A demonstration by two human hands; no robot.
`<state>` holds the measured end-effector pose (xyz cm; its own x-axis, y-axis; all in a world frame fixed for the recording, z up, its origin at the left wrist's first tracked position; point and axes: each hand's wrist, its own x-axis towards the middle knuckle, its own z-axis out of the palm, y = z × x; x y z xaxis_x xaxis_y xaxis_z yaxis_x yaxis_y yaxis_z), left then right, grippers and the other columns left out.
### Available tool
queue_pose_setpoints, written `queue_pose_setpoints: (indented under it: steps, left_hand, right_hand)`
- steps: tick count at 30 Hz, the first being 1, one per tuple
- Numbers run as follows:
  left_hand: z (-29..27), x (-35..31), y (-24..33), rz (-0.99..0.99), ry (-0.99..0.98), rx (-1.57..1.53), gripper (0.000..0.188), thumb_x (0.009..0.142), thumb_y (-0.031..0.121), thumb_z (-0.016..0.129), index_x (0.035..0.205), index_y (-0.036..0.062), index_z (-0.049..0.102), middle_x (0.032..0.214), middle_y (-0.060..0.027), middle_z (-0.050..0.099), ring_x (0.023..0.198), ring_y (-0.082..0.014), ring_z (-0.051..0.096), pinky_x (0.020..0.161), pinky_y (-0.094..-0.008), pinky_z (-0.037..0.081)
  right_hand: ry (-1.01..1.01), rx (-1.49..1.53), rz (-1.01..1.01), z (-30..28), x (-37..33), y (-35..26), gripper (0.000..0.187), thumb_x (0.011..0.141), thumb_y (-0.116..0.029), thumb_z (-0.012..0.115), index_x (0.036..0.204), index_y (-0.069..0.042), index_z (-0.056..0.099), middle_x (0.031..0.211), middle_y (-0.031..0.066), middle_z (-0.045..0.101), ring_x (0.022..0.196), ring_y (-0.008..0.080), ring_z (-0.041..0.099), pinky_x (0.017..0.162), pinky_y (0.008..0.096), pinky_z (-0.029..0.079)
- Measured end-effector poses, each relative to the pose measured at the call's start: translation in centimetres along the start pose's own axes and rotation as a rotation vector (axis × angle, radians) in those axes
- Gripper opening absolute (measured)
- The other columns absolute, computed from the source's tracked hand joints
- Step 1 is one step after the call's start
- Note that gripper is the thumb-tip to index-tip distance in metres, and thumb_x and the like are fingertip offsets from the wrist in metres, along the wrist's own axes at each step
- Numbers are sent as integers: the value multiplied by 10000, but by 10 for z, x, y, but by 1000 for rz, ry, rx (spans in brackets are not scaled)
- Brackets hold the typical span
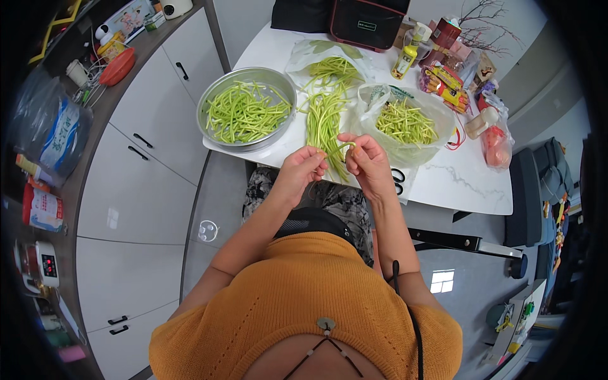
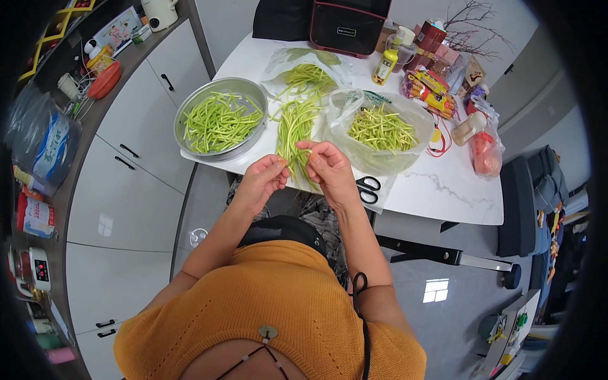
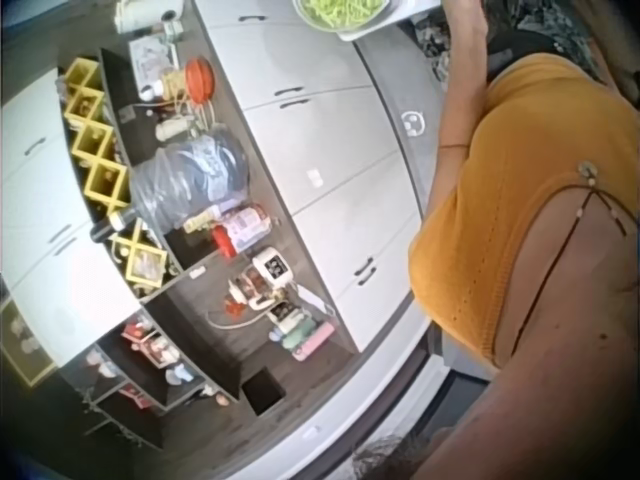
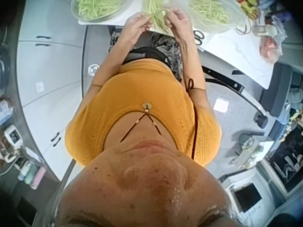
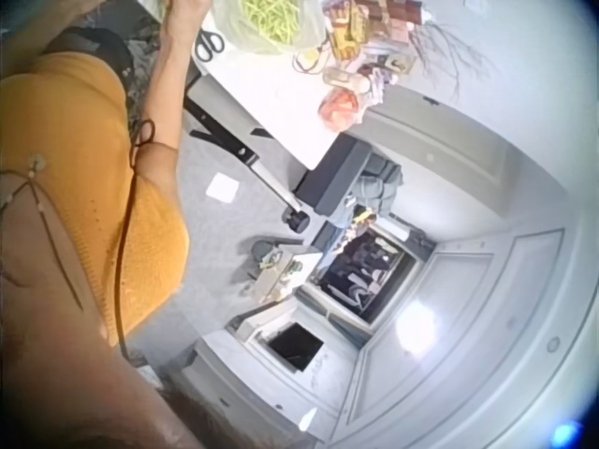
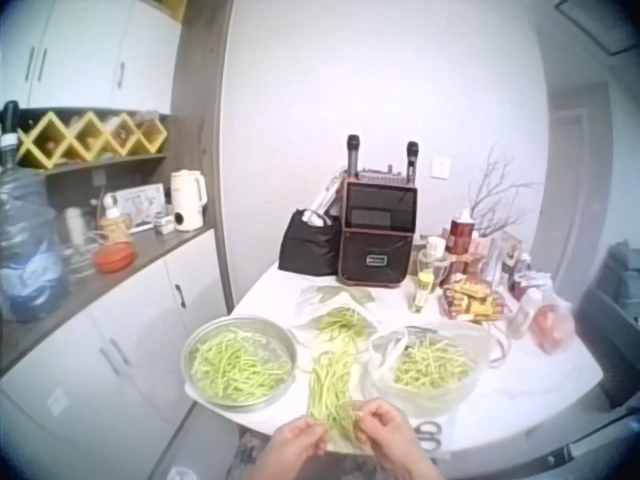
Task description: The person prepares long green vegetable strands by hand, peeling or separating them and placing them into a bowl and a plastic bag.
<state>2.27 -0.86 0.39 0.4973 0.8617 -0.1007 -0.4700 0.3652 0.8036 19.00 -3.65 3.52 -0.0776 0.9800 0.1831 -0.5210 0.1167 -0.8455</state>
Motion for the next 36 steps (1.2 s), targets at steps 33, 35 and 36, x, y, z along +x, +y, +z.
queue_pose_setpoints:
  steps: [33, 35, 36]
  left_hand:
    - [13, -6, -13, 124, -157, 261, 105, 839, 61, 581, 930, 9, 563, 800, 23, 547, 713, -34, 502, 664, -173, 420]
    - [11, -3, -15, 142, -132, 282, 79, 843, 64, 580, 896, 7, 566, 774, 26, 541, 679, -33, 496, 621, -168, 415]
    - [11, -3, -14, 152, -122, 302, 75, 844, 66, 579, 889, 8, 565, 762, 24, 541, 663, -33, 493, 603, -169, 411]
  right_hand:
    - [45, -430, -37, 3, -5, -6, 175, 857, -114, 570, 982, -16, 643, 813, 1, 579, 587, 46, 441, 504, 182, 331]
    - [31, -458, -49, 6, -5, -7, 152, 852, -75, 564, 956, -10, 655, 820, 8, 559, 600, 50, 461, 518, 182, 352]
    - [34, -481, -37, 6, -5, -7, 157, 847, -64, 569, 974, -8, 643, 812, 8, 558, 605, 49, 468, 524, 181, 360]
